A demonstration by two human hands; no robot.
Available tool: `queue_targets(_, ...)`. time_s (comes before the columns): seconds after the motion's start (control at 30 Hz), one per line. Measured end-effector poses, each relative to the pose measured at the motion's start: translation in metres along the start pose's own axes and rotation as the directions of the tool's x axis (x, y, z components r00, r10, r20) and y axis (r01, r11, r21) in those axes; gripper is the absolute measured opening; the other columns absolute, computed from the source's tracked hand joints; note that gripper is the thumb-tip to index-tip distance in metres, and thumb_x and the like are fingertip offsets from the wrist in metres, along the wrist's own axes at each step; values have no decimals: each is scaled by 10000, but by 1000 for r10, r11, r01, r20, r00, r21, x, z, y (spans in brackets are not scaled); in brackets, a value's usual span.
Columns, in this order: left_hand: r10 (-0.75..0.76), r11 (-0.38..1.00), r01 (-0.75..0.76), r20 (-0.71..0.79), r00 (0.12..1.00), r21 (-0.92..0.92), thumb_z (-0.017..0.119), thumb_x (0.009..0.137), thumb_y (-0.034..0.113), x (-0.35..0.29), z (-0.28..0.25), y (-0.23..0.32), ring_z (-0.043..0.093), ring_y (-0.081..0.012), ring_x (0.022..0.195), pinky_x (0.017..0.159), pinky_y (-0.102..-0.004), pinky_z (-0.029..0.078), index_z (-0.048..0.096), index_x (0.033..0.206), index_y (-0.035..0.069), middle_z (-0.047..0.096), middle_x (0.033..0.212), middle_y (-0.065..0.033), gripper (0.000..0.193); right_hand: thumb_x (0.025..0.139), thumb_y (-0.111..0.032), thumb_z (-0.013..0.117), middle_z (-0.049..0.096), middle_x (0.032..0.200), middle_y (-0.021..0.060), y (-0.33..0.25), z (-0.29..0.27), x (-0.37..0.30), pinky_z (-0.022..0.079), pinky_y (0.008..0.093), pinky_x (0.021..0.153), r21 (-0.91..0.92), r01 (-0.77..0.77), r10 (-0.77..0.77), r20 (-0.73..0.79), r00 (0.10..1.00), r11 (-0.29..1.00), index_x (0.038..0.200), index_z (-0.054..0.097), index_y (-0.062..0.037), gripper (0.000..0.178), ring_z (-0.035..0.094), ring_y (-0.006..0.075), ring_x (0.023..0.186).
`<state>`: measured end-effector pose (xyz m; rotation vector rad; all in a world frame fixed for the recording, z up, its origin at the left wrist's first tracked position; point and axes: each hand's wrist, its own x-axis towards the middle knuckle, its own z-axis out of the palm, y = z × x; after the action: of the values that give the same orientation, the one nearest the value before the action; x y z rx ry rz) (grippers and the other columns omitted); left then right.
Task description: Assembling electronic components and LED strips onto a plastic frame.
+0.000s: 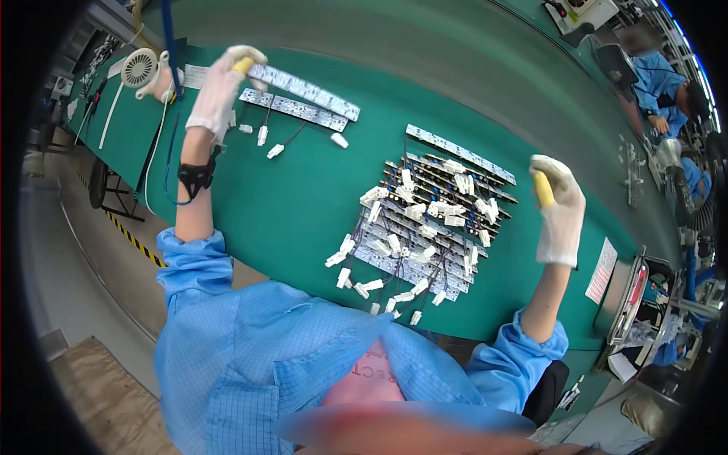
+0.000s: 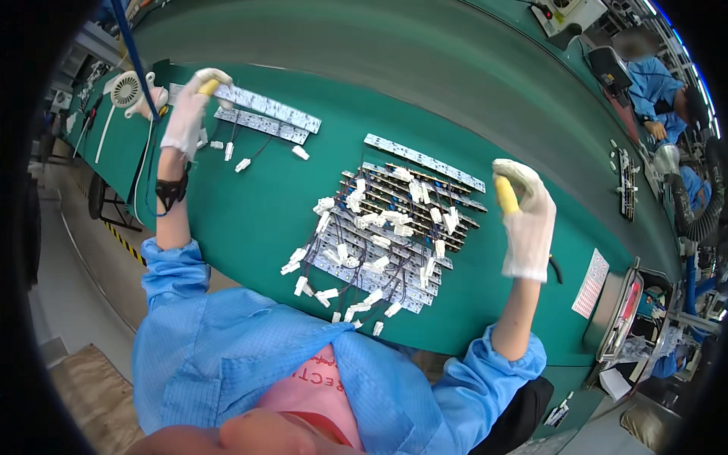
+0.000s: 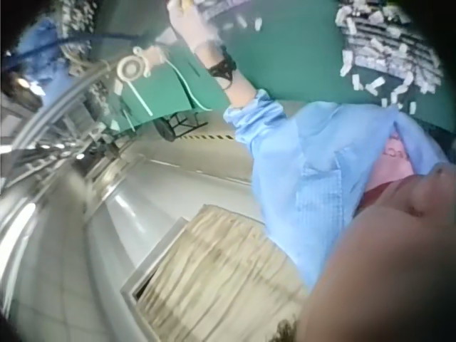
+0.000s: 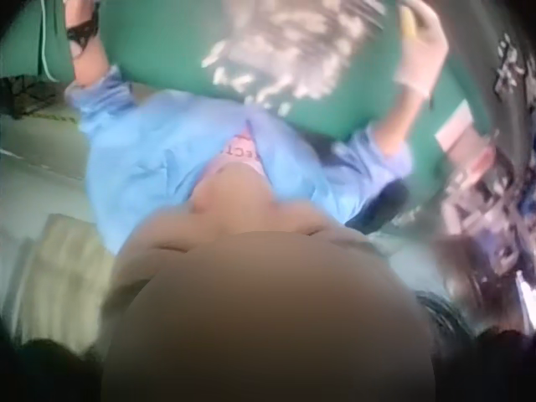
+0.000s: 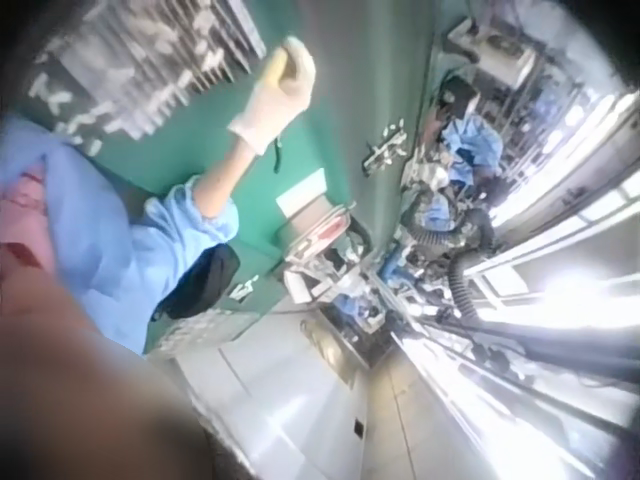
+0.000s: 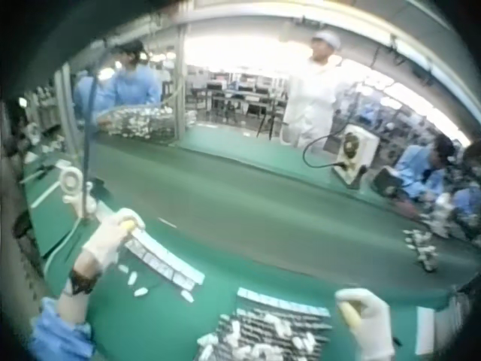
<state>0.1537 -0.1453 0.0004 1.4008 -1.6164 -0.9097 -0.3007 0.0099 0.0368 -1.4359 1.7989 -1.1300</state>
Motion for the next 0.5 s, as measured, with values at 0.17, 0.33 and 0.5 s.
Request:
queue_targets(0.17, 130, 605, -12, -83, 988, 796, 599, 834, 157, 9, 10, -27, 579, -267, 970, 840, -363, 452, 653, 1024, 197, 632, 1050, -74, 201, 795, -69, 654, 629, 1001, 109, 41, 12, 20, 478, 374, 821, -677, 334, -282, 190, 940, 656, 981, 638, -89, 187, 586, 307, 983)
queue_targets(0.33, 703, 511, -450, -55, 709, 732, 624, 829, 126, -19, 39, 34, 592, -260, 952, 853, -346, 462, 643, 1086, 200, 652, 999, -68, 268, 871, -79, 576, 632, 923, 110, 51, 14, 21, 505, 339, 722, -585, 427, -461, 99, 882, 690, 924, 599, -30, 75, 635, 270, 835)
queue_targets(0.5, 120, 820, 210, 519, 846, -532, 359, 811, 733, -79, 107, 110, 595, -205, 890, 873, -331, 423, 318, 1362, -60, 660, 870, -131, 966, 935, -31, 464, 618, 889, 105, -10, 24, -17, 518, 266, 645, -55, 246, -252, -183, 950, 968, 922, 575, 27, 126, 633, 159, 689)
